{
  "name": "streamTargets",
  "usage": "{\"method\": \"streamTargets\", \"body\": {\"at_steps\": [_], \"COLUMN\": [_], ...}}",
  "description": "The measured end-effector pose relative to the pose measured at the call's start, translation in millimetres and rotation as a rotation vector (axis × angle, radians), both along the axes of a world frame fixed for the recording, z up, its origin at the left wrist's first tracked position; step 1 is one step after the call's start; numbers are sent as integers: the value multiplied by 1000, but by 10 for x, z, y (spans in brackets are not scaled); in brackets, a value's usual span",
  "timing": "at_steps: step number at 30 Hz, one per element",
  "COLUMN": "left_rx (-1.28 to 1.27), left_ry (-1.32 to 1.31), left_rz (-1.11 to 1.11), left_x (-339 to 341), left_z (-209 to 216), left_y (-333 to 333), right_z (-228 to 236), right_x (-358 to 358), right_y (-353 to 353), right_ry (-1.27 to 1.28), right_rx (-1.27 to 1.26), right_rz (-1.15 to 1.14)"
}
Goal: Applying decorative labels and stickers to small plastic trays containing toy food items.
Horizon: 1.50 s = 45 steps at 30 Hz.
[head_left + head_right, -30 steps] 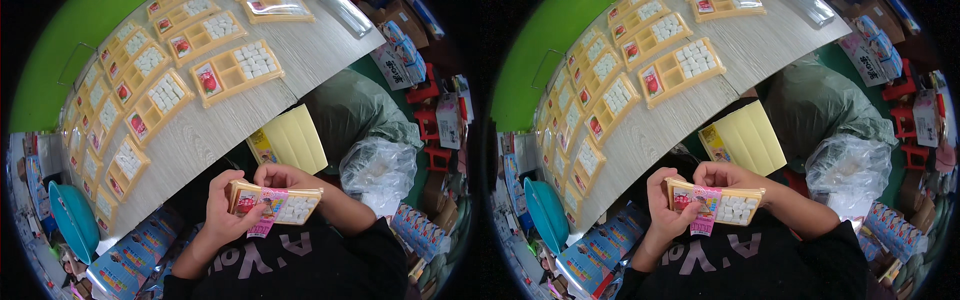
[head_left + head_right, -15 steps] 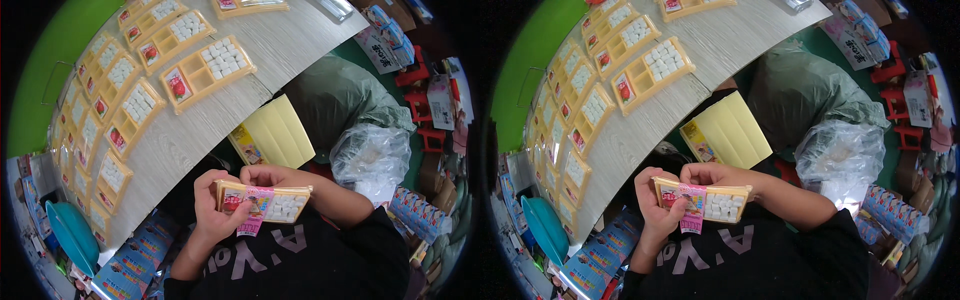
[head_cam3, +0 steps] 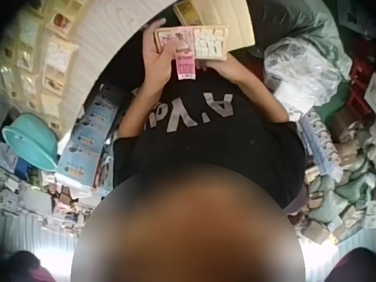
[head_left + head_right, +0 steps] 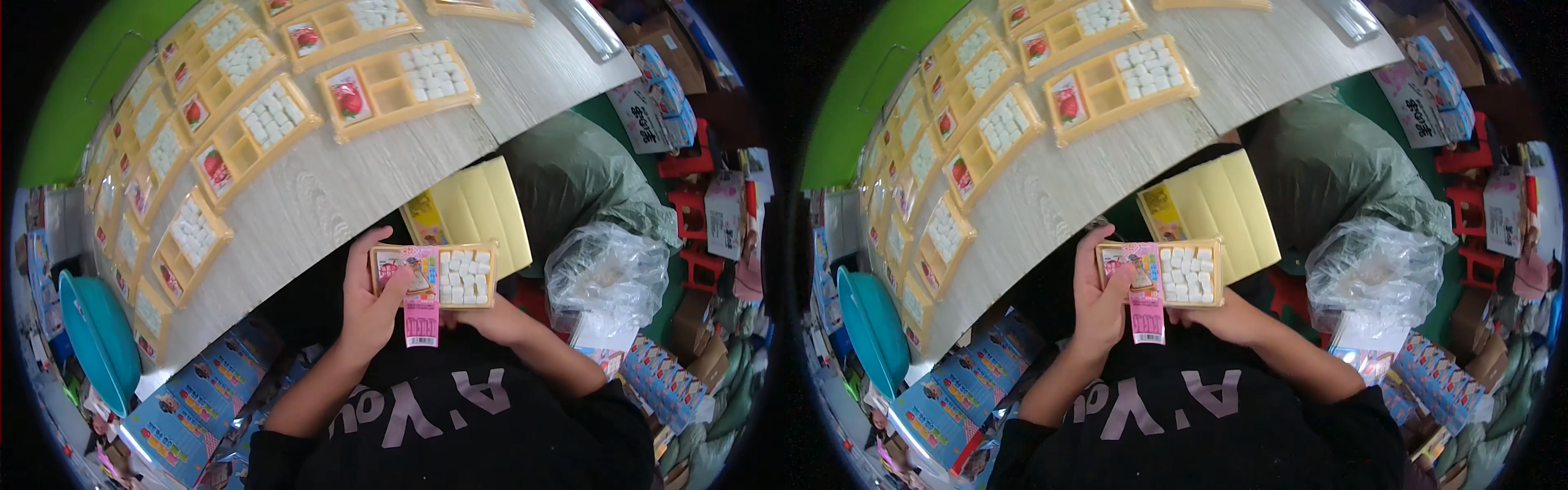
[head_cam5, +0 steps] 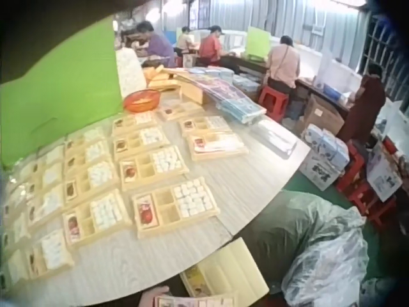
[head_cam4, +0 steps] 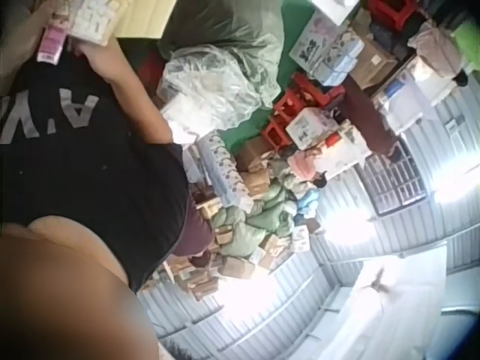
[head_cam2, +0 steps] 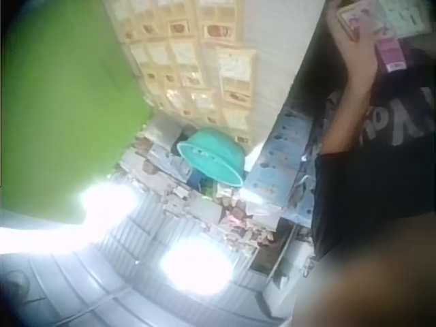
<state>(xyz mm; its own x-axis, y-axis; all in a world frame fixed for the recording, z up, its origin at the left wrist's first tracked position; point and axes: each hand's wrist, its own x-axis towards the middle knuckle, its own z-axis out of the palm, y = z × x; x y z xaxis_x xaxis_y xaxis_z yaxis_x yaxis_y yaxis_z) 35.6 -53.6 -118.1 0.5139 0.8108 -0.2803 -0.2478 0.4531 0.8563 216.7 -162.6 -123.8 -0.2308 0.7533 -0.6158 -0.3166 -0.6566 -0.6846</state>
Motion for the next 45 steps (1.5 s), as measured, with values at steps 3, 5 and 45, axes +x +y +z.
{"method": "streamTargets", "body": {"at_steps": [3,5,45], "left_rx": [-1,23,-258], "left_ry": [29,91,6], "left_rz": [129,146,-78], "left_x": [4,-16,188], "left_z": [-162,-230,68], "left_y": [-14,-24,-71], "right_z": [112,197,61], "right_x": [-90,-146,222], "right_y": [-14,-4,164], "right_ry": [144,74,-623], "right_rx": [152,228,418], "right_rz": [13,34,-354]}}
